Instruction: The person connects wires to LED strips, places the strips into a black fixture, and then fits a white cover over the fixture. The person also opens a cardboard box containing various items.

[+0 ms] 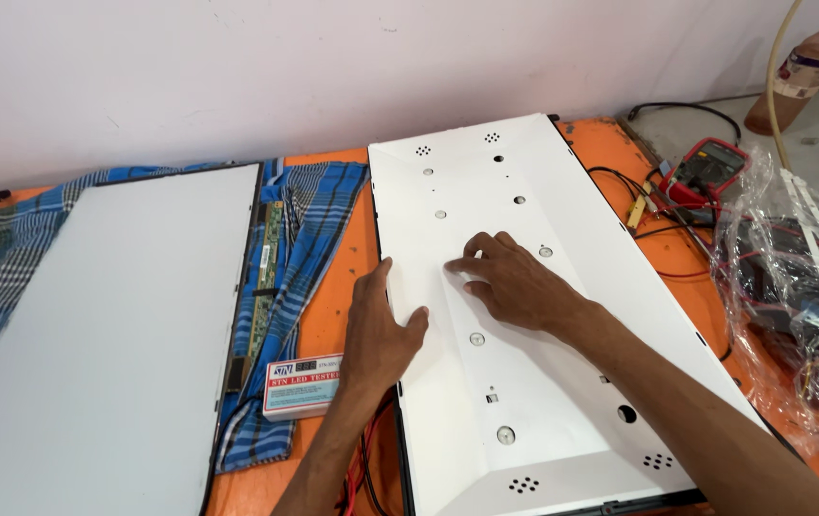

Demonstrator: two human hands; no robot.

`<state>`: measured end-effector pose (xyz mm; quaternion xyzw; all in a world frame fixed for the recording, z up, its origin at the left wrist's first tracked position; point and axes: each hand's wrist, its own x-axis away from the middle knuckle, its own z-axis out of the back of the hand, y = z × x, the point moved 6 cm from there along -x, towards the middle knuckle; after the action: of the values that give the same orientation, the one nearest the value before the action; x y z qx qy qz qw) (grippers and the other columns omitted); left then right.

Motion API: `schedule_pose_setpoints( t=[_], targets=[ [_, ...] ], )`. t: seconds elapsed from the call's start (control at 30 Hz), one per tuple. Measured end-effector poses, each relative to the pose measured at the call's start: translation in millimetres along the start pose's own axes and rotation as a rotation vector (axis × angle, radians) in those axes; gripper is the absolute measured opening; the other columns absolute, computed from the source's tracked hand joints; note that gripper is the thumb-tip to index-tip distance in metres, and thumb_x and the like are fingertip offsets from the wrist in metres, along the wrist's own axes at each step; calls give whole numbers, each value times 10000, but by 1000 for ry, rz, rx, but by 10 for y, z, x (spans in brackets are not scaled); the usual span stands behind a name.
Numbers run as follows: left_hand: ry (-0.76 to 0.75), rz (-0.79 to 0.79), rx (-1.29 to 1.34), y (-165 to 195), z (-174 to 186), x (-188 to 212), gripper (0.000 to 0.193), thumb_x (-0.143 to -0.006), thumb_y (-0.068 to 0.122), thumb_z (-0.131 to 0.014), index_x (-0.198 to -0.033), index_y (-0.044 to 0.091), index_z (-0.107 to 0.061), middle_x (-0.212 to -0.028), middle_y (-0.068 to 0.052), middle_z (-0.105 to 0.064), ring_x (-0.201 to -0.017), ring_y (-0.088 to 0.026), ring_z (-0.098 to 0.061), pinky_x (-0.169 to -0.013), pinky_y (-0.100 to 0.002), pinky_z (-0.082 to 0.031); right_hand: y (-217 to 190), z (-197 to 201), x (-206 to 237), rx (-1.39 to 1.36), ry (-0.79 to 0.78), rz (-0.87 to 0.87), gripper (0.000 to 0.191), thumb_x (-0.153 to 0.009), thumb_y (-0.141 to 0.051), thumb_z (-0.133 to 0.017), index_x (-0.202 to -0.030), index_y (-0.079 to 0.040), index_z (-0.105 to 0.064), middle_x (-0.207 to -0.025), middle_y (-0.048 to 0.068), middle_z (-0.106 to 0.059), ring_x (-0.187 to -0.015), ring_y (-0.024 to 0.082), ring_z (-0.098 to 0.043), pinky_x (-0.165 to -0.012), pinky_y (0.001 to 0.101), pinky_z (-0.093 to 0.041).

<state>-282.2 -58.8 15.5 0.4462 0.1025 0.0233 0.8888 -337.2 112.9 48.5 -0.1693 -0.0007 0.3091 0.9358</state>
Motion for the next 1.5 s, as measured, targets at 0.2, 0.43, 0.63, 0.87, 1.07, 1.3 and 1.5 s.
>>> schedule_pose_setpoints(
  t=[0.2, 0.43, 0.63, 0.87, 1.07, 1.3, 1.5],
  targets=[
    [-16, 34, 9, -19, -10, 6, 830, -826, 177, -750, -1501, -17, -308, -1467, -230, -413, -1359, -360, -473, -1104, -454, -440, 53, -43, -105, 43, -93, -46, 297, -946, -230, -635, -1233, -163, -672, -1242, 22, -591, -1150, 212, -556, -1031, 391, -486],
    [-9, 35, 11, 12, 16, 16, 829, -827, 175, -751, -1508, 5, -311, -1487, -206, -403, -1390, -354, -440, -1134, -455, -406, 208, -65, -525, 26, 60, 63, 418, -941, -224, -614, -1331, -76, -596, -1452, 87, -499, -1343, 288, -438, -1076, 455, -394],
    [-49, 112, 22, 1, 12, -9, 841, -827, 177, -753, -1512, 22, -292, -1497, -182, -384, -1408, -338, -420, -1150, -442, -390, 217, -193, -779, 110, -13, 29, 354, -1023, -313, -548, -1287, -87, -619, -1515, 83, -498, -1375, 265, -476, -1136, 438, -403],
    [-51, 134, 65, 37, 30, -5, 852, -819, 153, -754, -1521, 31, -287, -1502, -169, -388, -1406, -325, -426, -1165, -427, -383, 338, -187, -1060, 107, 2, -33, 533, -1014, -425, -488, -1452, -120, -491, -1578, 76, -402, -1455, 248, -379, -1169, 435, -366],
    [-6, 40, 50, -39, 2, 4, 835, -812, 145, -763, -1510, 1, -329, -1472, -219, -426, -1370, -361, -456, -1145, -437, -401, 550, -400, -1523, 232, -141, -30, 645, -1041, -526, -359, -1565, -152, -314, -1668, 54, -213, -1531, 281, -209, -1231, 496, -227],
    [30, -86, 36, -69, -14, -20, 842, -802, 136, -784, -1493, -49, -340, -1452, -256, -445, -1360, -391, -466, -1135, -468, -405, 397, -297, -1022, 265, -193, 111, 719, -997, -588, -450, -1565, -157, -353, -1653, 101, -277, -1520, 304, -269, -1226, 495, -261],
    [-6, 7, 52, -17, 16, -24, 840, -812, 140, -764, -1500, -48, -320, -1453, -247, -432, -1352, -377, -479, -1110, -463, -433, -135, -74, 343, 131, -453, 117, 775, -901, -607, -543, -1585, -289, -366, -1721, 20, -206, -1515, 281, -176, -1197, 518, -221]
  ],
)
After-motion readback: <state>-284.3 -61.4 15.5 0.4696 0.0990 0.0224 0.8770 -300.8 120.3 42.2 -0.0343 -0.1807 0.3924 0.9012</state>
